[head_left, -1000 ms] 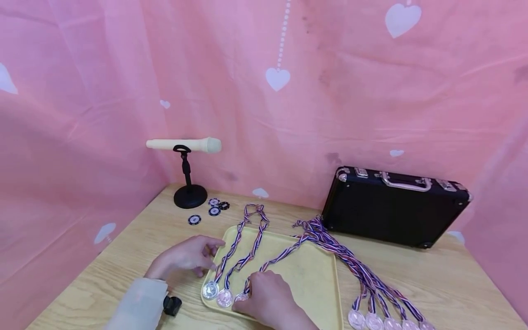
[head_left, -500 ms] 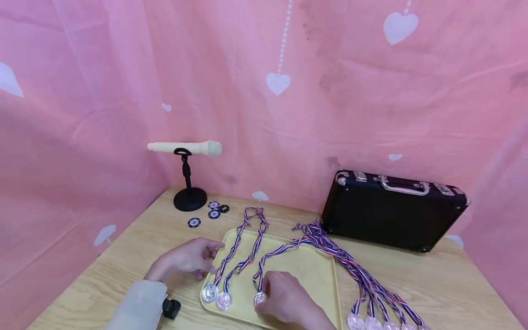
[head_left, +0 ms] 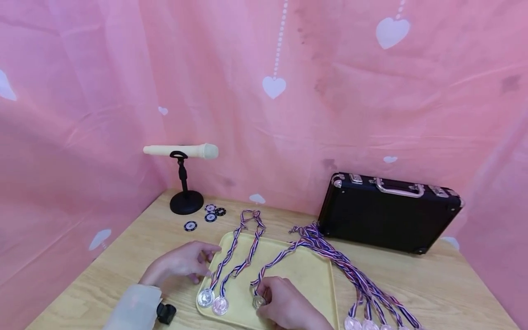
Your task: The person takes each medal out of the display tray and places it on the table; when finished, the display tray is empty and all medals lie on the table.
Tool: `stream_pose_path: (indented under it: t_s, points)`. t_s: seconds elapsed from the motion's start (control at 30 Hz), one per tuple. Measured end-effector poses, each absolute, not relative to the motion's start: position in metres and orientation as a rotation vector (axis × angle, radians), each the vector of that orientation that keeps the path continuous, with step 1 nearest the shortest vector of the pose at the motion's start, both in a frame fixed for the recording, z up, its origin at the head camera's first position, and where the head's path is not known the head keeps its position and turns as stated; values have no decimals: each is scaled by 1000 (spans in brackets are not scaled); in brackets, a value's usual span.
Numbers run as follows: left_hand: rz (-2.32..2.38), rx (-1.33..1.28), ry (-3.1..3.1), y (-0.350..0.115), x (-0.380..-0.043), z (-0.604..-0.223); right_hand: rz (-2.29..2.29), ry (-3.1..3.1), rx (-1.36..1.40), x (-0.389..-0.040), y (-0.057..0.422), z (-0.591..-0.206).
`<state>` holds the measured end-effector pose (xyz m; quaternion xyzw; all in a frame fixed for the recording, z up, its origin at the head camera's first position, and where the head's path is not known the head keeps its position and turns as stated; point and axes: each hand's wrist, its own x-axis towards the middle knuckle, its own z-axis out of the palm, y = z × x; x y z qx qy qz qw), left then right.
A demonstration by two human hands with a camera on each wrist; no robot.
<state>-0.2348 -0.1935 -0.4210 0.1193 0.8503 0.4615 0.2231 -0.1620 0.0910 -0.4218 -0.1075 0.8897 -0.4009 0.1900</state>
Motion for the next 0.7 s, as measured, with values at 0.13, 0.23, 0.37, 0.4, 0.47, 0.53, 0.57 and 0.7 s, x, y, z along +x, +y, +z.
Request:
stream_pose_path:
  t_s: [0.13,0.23,0.37,0.4,0.47,0.53,0.57,0.7]
  points:
    - [1252,284,2376,-194,-232,-423,-1333,2367,-340,-162,102,-421]
    - [1255,279,2372,-195,-231,-425,-1448,2306,-354,-164,113,-417]
    - [1265,285,2358,-195,-231,-425,-1544,2314,-350,-169,129,-409]
    - [1263,290,2360,-195,-232,-425,-1569,2322,-340,-170,133,-408]
    - [1268,309,2358,-194,-233,-424,-1614,2348,-328,-172,141,-404]
    - [1267,321,2359,-193,-235,-422,-1653,2373,-281,-173,151,-400]
    - [1261,318,2365,-192,-236,-422,-1667,2385,-258,-174,156,-399]
    - [1264,317,2362,-193,-235,-424,-1698,2444,-169,-175,173,-395]
